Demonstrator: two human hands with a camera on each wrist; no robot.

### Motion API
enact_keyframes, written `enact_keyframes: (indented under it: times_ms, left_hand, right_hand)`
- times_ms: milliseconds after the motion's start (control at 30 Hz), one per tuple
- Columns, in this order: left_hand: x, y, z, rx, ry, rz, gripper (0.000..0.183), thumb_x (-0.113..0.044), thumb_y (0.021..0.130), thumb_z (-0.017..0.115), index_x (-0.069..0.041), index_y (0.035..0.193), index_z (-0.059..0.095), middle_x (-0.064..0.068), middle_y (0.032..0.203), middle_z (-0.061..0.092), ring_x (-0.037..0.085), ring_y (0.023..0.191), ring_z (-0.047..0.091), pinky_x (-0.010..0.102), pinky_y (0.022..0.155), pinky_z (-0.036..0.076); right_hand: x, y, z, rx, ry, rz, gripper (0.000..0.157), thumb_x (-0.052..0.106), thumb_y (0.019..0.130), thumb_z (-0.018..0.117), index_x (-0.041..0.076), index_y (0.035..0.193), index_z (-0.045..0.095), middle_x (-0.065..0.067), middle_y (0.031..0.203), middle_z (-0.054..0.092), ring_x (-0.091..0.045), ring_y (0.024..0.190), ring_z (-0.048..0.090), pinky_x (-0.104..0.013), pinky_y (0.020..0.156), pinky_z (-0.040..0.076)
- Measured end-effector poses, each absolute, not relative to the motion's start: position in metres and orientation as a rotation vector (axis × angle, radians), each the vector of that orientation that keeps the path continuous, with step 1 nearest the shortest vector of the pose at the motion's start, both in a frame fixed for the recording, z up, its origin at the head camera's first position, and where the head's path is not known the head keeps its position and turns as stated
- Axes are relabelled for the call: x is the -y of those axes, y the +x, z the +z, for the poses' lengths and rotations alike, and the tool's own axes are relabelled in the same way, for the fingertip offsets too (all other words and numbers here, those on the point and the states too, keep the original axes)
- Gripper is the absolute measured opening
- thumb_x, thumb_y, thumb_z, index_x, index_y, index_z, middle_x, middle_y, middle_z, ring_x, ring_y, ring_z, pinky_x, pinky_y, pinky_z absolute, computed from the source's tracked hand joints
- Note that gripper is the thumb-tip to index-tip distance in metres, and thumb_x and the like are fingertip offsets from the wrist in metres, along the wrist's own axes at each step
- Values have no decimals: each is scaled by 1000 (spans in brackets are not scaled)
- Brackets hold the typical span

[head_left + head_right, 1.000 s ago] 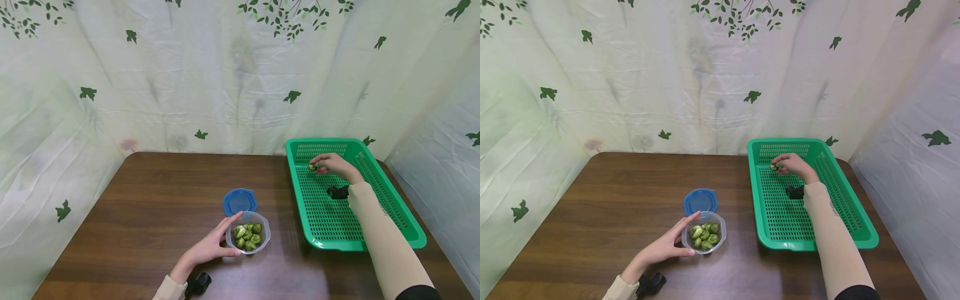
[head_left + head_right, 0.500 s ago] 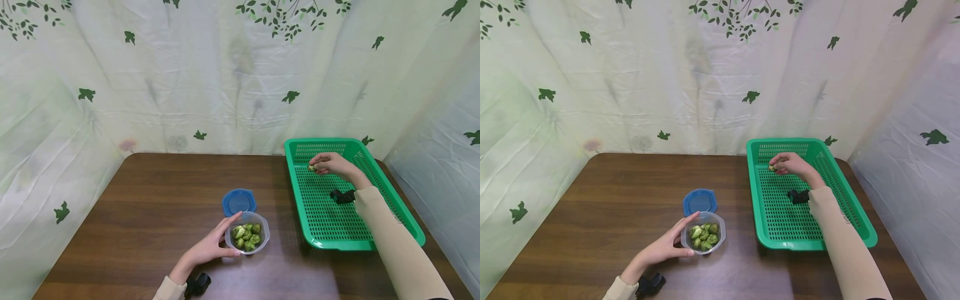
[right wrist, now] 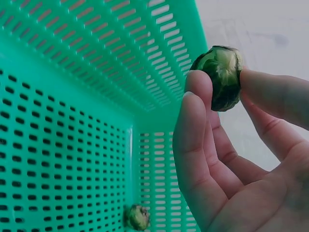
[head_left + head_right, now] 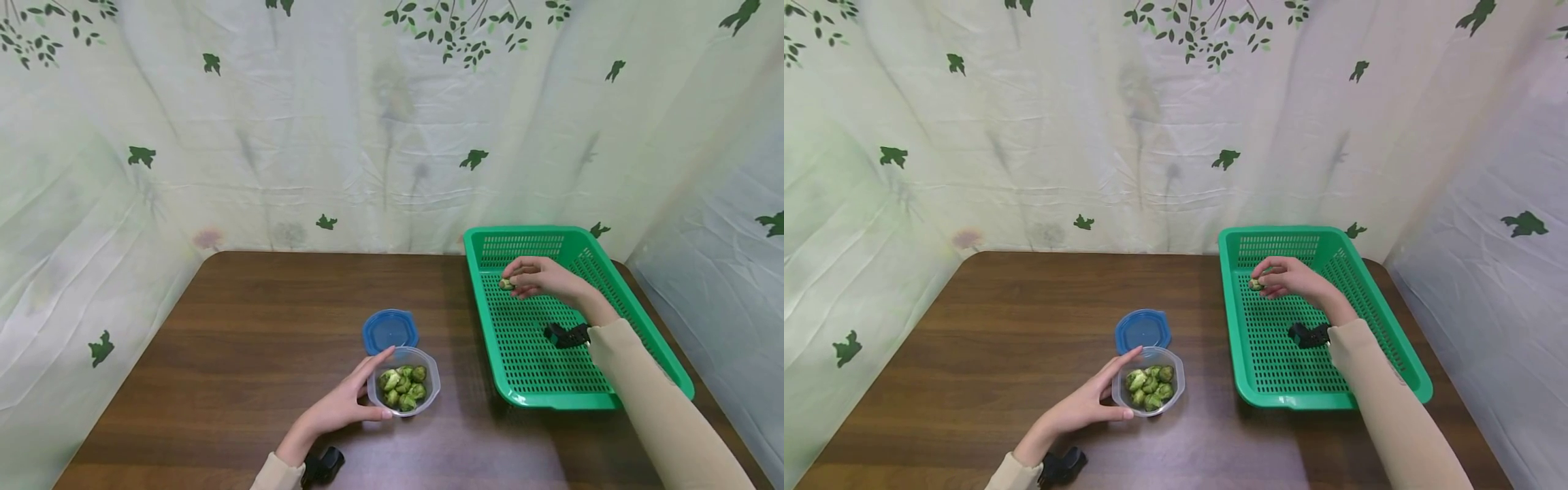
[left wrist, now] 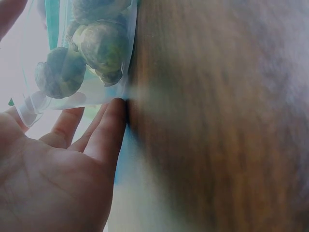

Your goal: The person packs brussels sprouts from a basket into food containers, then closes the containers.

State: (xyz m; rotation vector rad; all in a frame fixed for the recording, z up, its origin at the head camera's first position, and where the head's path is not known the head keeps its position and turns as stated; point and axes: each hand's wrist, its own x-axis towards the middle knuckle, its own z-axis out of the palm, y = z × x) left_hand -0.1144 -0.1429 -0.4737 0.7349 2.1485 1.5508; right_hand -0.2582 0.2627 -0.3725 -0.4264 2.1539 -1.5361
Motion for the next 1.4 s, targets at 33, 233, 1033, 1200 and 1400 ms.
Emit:
enact_keyframes:
  times_ms: [33,233,1033,1200,1400]
  left_hand:
    - [143,-114,-474,-2148,739,1554,93,-24,83,77,-22,154,17,10,151,21,27,135,28,35,103,35]
    - [143,-115,-474,-2151,759,1564,92,-23,83,76,-20,154,18,12,151,22,31,135,28,39,103,35]
    - [143,-115,-475,-2159,752,1554,91,-24,84,76,-25,154,19,11,151,21,31,136,26,47,104,34]
    - [143,-115,-476,-2159,739,1549,91,-24,83,76,-25,154,19,9,151,22,29,136,26,46,104,34]
    - [143,-115,-474,-2156,741,1550,91,-24,84,76,-25,154,19,8,151,21,28,136,27,43,104,34]
  right_hand:
    - [-262,-257,-372,-2137,-436,-1546,25,9,98,53,-9,116,50,-15,107,59,-25,89,65,-37,78,54]
    - [-254,-248,-367,-2083,-509,-1586,25,8,98,54,-10,114,50,-19,108,58,-28,92,65,-38,80,54]
    - [-202,-211,-353,-1988,-753,-1496,16,8,98,53,-3,109,57,-20,110,57,-35,93,61,-46,85,51]
    - [-190,-205,-353,-1975,-811,-1467,15,7,97,54,-2,108,59,-20,107,58,-36,92,60,-46,83,52]
    - [-175,-196,-354,-1979,-867,-1426,12,5,96,54,0,106,60,-20,104,60,-37,89,59,-42,80,54]
